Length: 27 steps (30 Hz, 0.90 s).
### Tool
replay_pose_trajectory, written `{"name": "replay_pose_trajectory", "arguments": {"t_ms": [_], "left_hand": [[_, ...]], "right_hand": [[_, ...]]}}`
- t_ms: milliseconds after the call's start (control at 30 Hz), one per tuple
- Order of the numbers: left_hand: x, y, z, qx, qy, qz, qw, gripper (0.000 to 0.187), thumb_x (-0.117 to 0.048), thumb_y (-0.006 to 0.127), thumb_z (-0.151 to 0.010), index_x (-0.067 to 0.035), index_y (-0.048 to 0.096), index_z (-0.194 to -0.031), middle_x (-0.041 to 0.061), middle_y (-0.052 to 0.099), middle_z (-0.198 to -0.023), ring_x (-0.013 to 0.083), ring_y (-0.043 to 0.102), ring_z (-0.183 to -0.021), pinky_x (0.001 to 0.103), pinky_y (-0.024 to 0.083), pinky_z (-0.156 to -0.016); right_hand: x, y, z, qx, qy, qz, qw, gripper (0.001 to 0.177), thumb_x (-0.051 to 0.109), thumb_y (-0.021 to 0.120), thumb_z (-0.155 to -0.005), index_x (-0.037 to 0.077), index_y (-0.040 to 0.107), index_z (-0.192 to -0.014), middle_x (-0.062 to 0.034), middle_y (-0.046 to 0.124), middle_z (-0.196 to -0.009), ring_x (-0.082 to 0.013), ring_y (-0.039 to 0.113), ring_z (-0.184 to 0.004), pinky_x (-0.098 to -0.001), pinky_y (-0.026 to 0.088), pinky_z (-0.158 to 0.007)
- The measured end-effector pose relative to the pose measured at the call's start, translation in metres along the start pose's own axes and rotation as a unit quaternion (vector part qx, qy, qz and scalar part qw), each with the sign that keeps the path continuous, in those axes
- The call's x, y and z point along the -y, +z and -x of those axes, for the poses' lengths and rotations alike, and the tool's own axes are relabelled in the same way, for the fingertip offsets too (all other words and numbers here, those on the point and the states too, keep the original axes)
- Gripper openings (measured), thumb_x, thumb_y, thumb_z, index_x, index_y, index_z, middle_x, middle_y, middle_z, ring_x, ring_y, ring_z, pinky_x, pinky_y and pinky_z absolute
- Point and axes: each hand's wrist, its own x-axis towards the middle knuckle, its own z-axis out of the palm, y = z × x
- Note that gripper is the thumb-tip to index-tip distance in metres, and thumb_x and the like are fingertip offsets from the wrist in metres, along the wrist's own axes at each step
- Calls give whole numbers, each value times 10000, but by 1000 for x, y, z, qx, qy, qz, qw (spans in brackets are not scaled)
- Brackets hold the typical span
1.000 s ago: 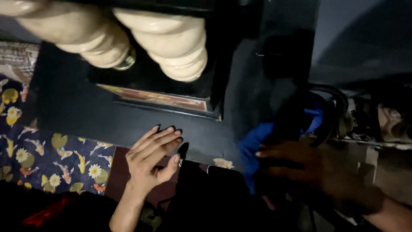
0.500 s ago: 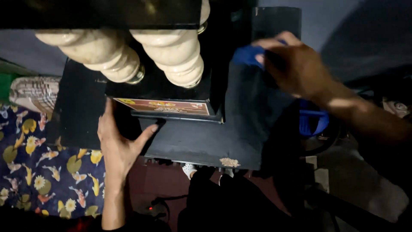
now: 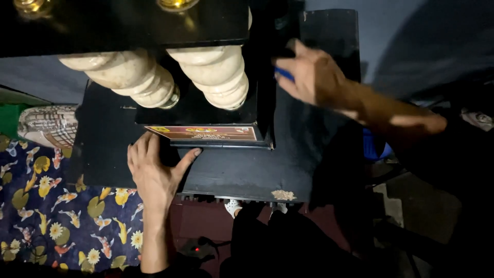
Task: Cleaning and dusting trophies and medals with a blue cloth.
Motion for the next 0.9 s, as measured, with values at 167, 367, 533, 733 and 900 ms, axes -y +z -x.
{"name": "replay_pose_trajectory", "arguments": {"t_ms": [167,367,533,733,900], "left_hand": [[-3,1,3,-6,-11,-1,1000,837,-561,890,-749,73,648,-1239,192,629,-1293,392,564,-1174,515,406,-1106],[-1,-9,-2,-19,11,-24,999,827,-549,893,-753,81,651,-1230,199,631,-1257,388,578,-1144,534,397,-1104],[11,-25,-14,52,0,66,996,716,-475,882,-787,67,657,-1199,216,671,-1209,405,628,-1104,446,503,-972],[39,-7,-17,35,50,146,987,770,-401,897,-805,119,580,-1275,313,608,-1328,468,572,-1269,512,435,-1113],[46,-5,-10,62,57,164,983,772,-377,890,-851,134,545,-1316,338,568,-1396,486,524,-1351,559,374,-1188]], "right_hand": [[37,-13,49,-50,-97,-44,993,366,285,696,-1008,99,636,-1318,-139,630,-1142,-181,639,-729,-293,574,-591],[76,-84,70,-51,-187,-43,980,430,245,764,-853,139,683,-1262,-179,643,-1100,-248,678,-701,-299,540,-437],[92,-106,43,-178,-56,12,982,444,60,740,-942,104,610,-1364,-204,601,-1234,-345,676,-896,-376,583,-649],[89,-73,21,-234,-165,118,951,332,32,756,-961,-51,598,-1241,-198,618,-915,-333,583,-603,-466,610,-730],[134,-99,39,-70,-48,72,994,367,84,721,-1004,71,621,-1356,-188,672,-1196,-301,642,-826,-368,524,-653]]}}
